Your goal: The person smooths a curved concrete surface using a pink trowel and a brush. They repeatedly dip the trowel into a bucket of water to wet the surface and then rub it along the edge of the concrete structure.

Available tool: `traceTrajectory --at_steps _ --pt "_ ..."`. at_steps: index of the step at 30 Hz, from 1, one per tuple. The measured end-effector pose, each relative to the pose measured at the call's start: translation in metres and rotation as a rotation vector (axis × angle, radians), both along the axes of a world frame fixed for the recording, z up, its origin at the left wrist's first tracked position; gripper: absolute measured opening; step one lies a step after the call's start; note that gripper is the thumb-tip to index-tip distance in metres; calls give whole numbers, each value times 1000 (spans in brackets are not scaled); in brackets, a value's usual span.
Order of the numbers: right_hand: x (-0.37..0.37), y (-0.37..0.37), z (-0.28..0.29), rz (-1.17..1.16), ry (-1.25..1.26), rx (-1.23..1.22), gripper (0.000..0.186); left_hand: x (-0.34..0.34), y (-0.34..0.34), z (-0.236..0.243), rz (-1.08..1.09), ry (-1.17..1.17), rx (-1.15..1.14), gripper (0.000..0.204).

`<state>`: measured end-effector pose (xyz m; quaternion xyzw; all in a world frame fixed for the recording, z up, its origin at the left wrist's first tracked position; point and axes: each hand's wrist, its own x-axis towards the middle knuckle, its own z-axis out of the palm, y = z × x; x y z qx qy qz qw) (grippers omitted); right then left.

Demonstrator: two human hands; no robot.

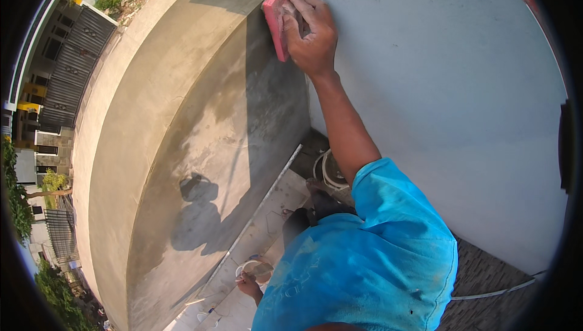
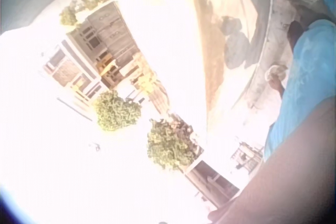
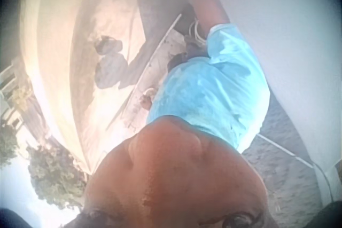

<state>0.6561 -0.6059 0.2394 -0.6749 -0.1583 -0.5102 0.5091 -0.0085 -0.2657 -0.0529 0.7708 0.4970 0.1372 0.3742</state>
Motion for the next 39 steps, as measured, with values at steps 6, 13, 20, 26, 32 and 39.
traceTrajectory --at_steps 6,13,20,26,32,39 --pt "-28 -5 -8 92 333 19 35 -5 0 -13 -19 157 135 36" --pt "-29 -5 19 345 521 472 37 -6 1 -15 0 119 -54 33" --pt "-33 -4 4 162 379 55 30 -2 2 -8 -33 56 -75 34" --pt "-30 -5 0 -15 -11 108 34 -2 15 -24 -141 53 152 37" --pt "2 9 1 -105 -76 27 34 4 24 -29 -174 40 148 37" --pt "-10 10 -32 -96 181 4 29 -11 39 -46 -138 -2 271 35"
